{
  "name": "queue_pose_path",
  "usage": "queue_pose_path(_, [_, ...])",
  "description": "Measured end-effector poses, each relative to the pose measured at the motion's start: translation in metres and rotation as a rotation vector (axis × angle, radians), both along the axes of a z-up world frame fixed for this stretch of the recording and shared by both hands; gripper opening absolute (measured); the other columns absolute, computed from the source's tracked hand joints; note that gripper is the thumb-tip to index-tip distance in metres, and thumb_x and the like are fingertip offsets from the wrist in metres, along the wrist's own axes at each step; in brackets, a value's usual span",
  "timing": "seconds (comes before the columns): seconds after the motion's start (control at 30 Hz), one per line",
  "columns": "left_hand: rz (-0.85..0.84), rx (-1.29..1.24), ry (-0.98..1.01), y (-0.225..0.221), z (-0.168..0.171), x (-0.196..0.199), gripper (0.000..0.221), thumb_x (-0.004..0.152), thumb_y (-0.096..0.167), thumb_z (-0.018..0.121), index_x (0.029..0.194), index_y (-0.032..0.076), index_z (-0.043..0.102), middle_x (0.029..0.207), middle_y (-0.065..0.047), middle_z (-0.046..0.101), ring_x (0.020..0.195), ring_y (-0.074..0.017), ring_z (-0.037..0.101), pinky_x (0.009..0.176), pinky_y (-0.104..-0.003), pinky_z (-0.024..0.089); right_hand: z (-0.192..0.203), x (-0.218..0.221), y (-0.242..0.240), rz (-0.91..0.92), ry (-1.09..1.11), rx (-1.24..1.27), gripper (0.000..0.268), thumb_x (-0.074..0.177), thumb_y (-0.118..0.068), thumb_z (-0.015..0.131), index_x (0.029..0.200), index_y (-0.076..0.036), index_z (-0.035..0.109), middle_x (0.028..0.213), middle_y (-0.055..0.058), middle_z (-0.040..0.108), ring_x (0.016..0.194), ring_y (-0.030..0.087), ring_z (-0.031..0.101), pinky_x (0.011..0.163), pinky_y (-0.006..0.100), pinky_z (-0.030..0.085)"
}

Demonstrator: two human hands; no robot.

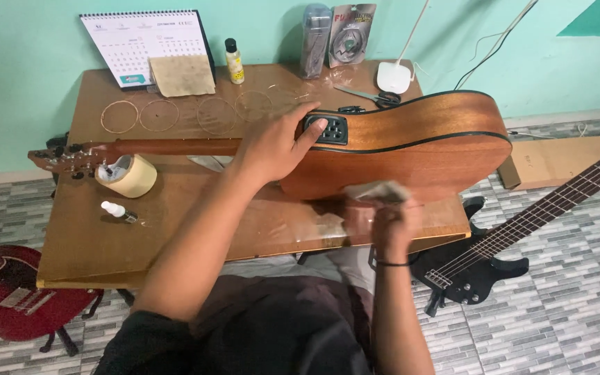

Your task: Cleaning and polishing an acoustic guitar, including the body, neck, and headstock, using a cloth and cleaning solution.

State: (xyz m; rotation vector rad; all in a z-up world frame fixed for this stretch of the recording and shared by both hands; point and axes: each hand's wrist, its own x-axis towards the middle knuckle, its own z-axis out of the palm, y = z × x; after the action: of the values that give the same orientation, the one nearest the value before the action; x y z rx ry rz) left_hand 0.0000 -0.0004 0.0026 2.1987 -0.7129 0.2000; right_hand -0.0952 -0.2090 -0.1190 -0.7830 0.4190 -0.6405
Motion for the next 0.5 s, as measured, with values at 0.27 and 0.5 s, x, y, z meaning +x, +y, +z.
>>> queue_pose_path(0.27, [0.011,0.035,0.134,0.003,0.004,-0.001,0.057,0.106,0.051,0.043,0.143,0.009,0.058,0.119,-0.028,0.071,0.112,-0.0489,0.067,0.094,-0.059,0.052,-0.012,0.029,0.048,0.203,-0.201,-0.573,0.029,0.074,0.009,0.063,0.098,-0.001,0.075,0.089,0.016,0.074,0.086,0.020,0.069,0.083,0.041,0.060])
queue_pose_path(0.5, [0.002,0.001,0.188,0.006,0.011,-0.008,0.058,0.105,0.053,0.044,0.143,0.012,0.058,0.122,-0.025,0.072,0.115,-0.0448,0.067,0.098,-0.055,0.051,-0.045,-0.010,0.031,-0.089,-0.085,-1.237,0.009,0.083,0.005,0.065,0.084,-0.004,0.066,0.083,0.017,0.057,0.084,0.039,0.066,0.086,0.040,0.054])
